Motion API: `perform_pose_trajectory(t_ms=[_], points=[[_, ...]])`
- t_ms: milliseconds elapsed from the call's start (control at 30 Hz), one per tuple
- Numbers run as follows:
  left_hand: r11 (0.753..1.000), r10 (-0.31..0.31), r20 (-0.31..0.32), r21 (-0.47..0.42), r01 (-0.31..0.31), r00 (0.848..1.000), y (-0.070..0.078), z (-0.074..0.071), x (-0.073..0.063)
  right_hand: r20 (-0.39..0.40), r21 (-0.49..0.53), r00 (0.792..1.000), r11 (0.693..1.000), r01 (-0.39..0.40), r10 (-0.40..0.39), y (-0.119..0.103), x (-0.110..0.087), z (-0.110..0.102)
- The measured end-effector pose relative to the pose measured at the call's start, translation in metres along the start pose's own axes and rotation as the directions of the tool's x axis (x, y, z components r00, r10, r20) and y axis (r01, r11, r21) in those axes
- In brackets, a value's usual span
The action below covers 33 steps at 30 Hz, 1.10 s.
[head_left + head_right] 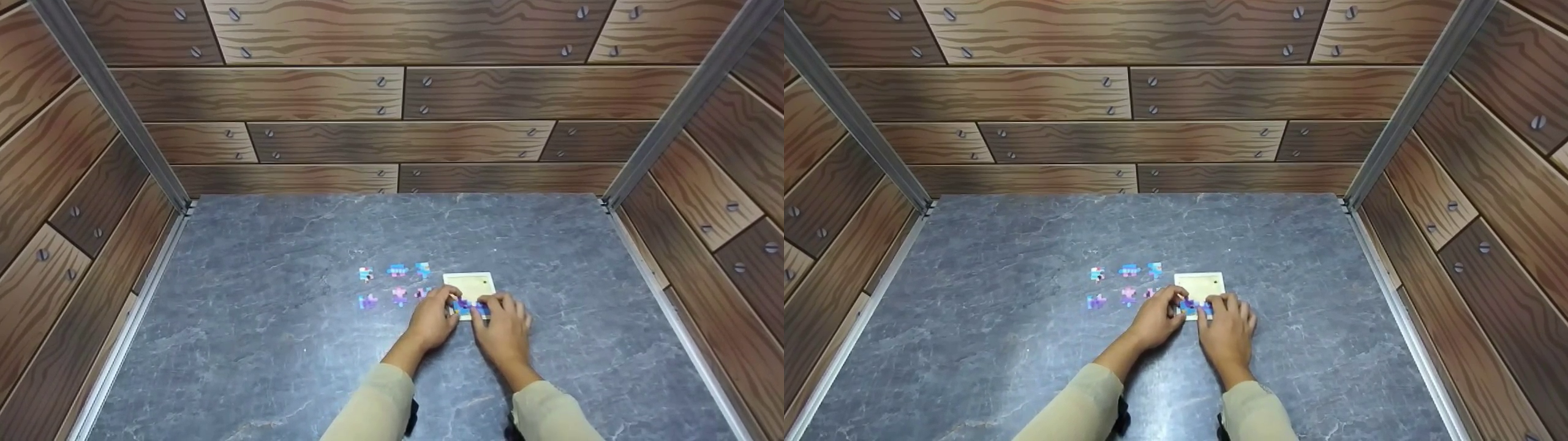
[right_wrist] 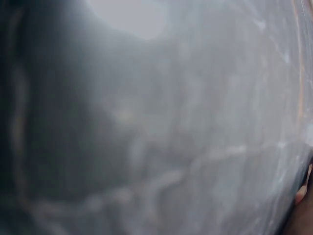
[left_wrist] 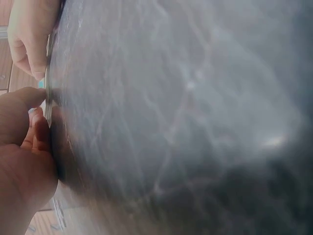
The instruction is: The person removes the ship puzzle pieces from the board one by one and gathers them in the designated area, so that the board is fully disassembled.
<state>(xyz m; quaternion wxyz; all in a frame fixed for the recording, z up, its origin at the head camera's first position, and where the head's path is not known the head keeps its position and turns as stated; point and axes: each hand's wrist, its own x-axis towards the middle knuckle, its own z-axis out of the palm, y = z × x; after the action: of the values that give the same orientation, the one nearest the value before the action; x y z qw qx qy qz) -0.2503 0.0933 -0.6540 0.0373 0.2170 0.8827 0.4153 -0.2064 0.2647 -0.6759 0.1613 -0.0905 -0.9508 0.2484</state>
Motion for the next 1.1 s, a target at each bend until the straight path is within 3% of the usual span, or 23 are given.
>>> perform_pose_trajectory(t_ms=[200, 500, 800, 967, 1100], points=[[1.000, 0.006, -0.020, 0.006, -0.006, 1.000, 0.001, -0.001, -0.001, -0.009, -0.003, 1.000, 1.000, 0.006, -0.006, -0.001, 0.000, 0.000], [0.999, -0.043, -0.009, 0.013, 0.043, 0.999, 0.002, -0.001, -0.001, 0.026, -0.010, 0.999, 1.000, -0.019, 0.020, -0.001, 0.001, -0.001], [1.000, -0.028, -0.018, -0.002, 0.028, 0.999, 0.000, -0.004, -0.003, -0.001, -0.002, 1.000, 1.000, 0.003, -0.003, -0.001, 0.001, 0.001], [0.997, -0.012, -0.013, -0.082, 0.011, 1.000, -0.006, -0.005, -0.002, 0.027, -0.003, 1.000, 1.000, -0.015, 0.015, -0.002, 0.000, -0.001], [0.973, -0.007, 0.026, -0.230, 0.013, 1.000, -0.011, -0.009, -0.005, 0.044, -0.009, 0.999, 0.999, -0.031, 0.031, -0.003, -0.001, -0.001]])
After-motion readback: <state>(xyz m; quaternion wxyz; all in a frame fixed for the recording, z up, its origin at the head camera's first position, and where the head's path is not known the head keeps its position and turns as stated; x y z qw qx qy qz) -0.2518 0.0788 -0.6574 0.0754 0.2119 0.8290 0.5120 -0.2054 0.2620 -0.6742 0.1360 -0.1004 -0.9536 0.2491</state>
